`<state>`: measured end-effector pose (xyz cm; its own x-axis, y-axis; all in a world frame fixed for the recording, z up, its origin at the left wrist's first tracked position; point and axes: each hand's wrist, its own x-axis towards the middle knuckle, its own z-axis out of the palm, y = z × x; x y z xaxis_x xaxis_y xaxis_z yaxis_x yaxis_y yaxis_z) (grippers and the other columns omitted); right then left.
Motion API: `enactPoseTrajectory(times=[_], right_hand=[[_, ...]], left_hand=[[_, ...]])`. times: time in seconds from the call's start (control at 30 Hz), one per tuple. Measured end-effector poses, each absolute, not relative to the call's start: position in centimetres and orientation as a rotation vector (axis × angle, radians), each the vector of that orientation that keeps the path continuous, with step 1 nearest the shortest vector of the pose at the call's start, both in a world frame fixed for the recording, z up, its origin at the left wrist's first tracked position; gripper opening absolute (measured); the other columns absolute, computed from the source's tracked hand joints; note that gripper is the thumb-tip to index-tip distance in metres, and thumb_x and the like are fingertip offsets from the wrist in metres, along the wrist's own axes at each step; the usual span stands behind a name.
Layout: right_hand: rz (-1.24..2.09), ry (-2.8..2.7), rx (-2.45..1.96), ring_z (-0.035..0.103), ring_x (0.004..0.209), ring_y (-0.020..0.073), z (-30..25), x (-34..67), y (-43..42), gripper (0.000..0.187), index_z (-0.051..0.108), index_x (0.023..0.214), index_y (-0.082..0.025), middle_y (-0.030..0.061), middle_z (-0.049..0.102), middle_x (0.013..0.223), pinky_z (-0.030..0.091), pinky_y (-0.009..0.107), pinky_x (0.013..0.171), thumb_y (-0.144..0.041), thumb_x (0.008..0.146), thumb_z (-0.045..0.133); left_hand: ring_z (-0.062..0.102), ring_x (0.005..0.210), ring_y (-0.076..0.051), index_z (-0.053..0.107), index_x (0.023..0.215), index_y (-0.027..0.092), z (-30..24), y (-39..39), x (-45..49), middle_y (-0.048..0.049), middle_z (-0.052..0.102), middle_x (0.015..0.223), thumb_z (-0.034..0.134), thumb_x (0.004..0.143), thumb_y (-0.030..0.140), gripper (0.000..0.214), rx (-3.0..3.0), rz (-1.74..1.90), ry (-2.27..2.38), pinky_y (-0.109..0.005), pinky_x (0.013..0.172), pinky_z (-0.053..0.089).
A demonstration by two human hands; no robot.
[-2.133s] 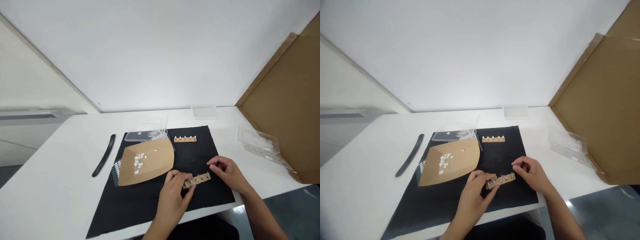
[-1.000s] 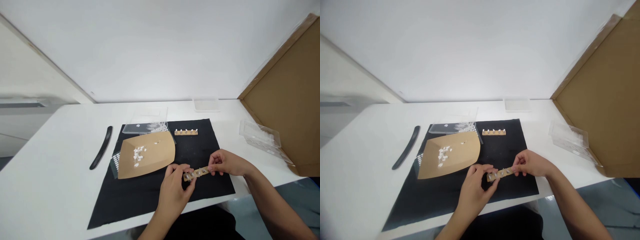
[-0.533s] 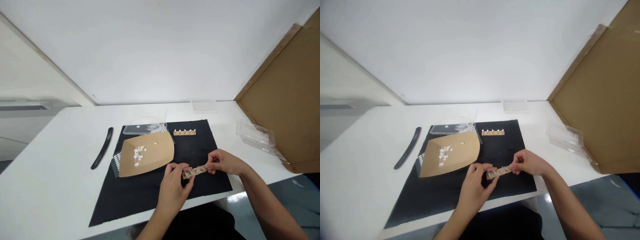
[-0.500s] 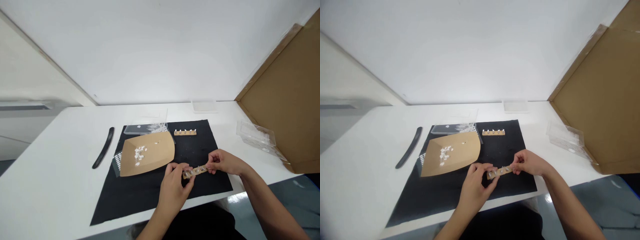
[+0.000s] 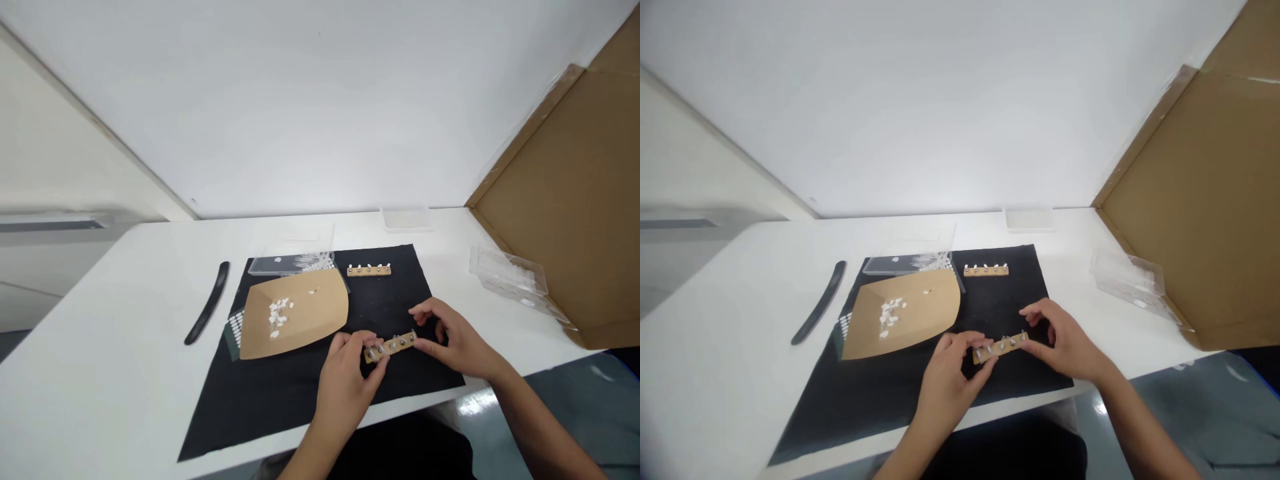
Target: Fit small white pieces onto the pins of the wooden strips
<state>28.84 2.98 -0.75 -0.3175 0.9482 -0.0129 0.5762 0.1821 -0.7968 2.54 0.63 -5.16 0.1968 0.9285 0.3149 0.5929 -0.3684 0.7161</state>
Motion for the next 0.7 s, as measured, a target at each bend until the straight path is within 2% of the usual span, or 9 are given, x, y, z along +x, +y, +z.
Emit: enactPoseTrajectory(times=[0.03, 0.1, 0.17, 0.23, 0.33, 0.43, 0.57, 0.7], right_hand=[[0.889, -2.024, -1.367, 0.069, 0.108, 0.025, -1.1, 28.6, 2.5, 0.042, 0.061, 0.137, -0.028, 0.0124, 0.068, 0.13, 0.06, 0.033, 0.072, -0.04, 0.097, 0.071], [0.656, -2.122, -1.275, 0.067, 0.123, 0.029, -1.9, 28.2, 1.8, 0.039, 0.063, 0.137, -0.029, 0.0129, 0.066, 0.138, 0.063, 0.04, 0.086, -0.03, 0.098, 0.068], [0.436, -2.172, -1.189, 0.066, 0.128, 0.0302, -2.8, 27.9, 1.5, 0.039, 0.066, 0.135, -0.03, 0.0111, 0.07, 0.136, 0.062, 0.048, 0.101, -0.025, 0.097, 0.071], [0.275, -2.186, -1.076, 0.068, 0.128, 0.029, -3.4, 27.8, 1.5, 0.037, 0.069, 0.129, -0.029, 0.0086, 0.074, 0.13, 0.061, 0.049, 0.107, -0.02, 0.094, 0.074], [0.122, -2.221, -0.934, 0.068, 0.131, 0.0278, -3.6, 27.7, 1.7, 0.035, 0.072, 0.125, -0.023, 0.0079, 0.076, 0.13, 0.063, 0.046, 0.108, -0.014, 0.092, 0.078], [0.033, -2.282, -0.876, 0.069, 0.13, 0.0258, -3.5, 27.6, 1.7, 0.041, 0.071, 0.129, -0.019, 0.0083, 0.076, 0.132, 0.064, 0.042, 0.108, -0.012, 0.09, 0.081], [-0.018, -2.303, -0.828, 0.074, 0.119, 0.0215, -3.8, 27.8, 1.7, 0.041, 0.073, 0.127, -0.019, 0.0045, 0.08, 0.123, 0.068, 0.036, 0.103, -0.009, 0.088, 0.082], [-0.028, -2.333, -0.807, 0.074, 0.12, 0.021, -4.4, 28.2, 1.6, 0.041, 0.073, 0.128, -0.019, 0.0041, 0.08, 0.123, 0.068, 0.034, 0.102, -0.009, 0.088, 0.082]], left_hand=[[0.068, 0.093, -0.025, 0.064, 0.114, 0.024, -5.1, 0.6, 2.5, -0.0019, 0.079, 0.102, 0.078, 0.088, 0.019, 0.03, 2.038, 1.013, 1.421, -0.036, 0.076, 0.06], [0.068, 0.09, -0.024, 0.065, 0.108, 0.025, -5.0, 0.5, 2.5, -0.0014, 0.079, 0.101, 0.077, 0.088, 0.019, 0.024, 2.038, 0.994, 1.434, -0.035, 0.074, 0.059], [0.067, 0.085, -0.022, 0.064, 0.101, 0.025, -4.9, 0.5, 2.6, -0.0006, 0.079, 0.1, 0.077, 0.089, 0.021, 0.018, 2.036, 0.982, 1.449, -0.034, 0.073, 0.057], [0.067, 0.081, -0.021, 0.062, 0.097, 0.025, -4.8, 0.4, 2.6, 0.0004, 0.079, 0.099, 0.077, 0.089, 0.022, 0.017, 2.028, 0.981, 1.462, -0.033, 0.071, 0.056], [0.067, 0.079, -0.019, 0.061, 0.096, 0.025, -4.7, 0.4, 2.7, 0.0013, 0.08, 0.099, 0.077, 0.089, 0.021, 0.018, 2.012, 0.99, 1.467, -0.031, 0.07, 0.055], [0.066, 0.077, -0.019, 0.062, 0.098, 0.025, -4.8, 0.5, 2.7, 0.0015, 0.079, 0.097, 0.077, 0.089, 0.022, 0.018, 2.008, 0.995, 1.465, -0.029, 0.069, 0.055], [0.065, 0.074, -0.018, 0.065, 0.104, 0.026, -4.7, 0.5, 2.5, 0.0018, 0.075, 0.092, 0.079, 0.087, 0.021, 0.023, 2.029, 0.972, 1.462, -0.03, 0.069, 0.054], [0.065, 0.075, -0.019, 0.065, 0.107, 0.025, -4.7, 0.6, 2.4, 0.0014, 0.073, 0.093, 0.08, 0.085, 0.023, 0.027, 2.027, 0.97, 1.443, -0.031, 0.07, 0.054]])
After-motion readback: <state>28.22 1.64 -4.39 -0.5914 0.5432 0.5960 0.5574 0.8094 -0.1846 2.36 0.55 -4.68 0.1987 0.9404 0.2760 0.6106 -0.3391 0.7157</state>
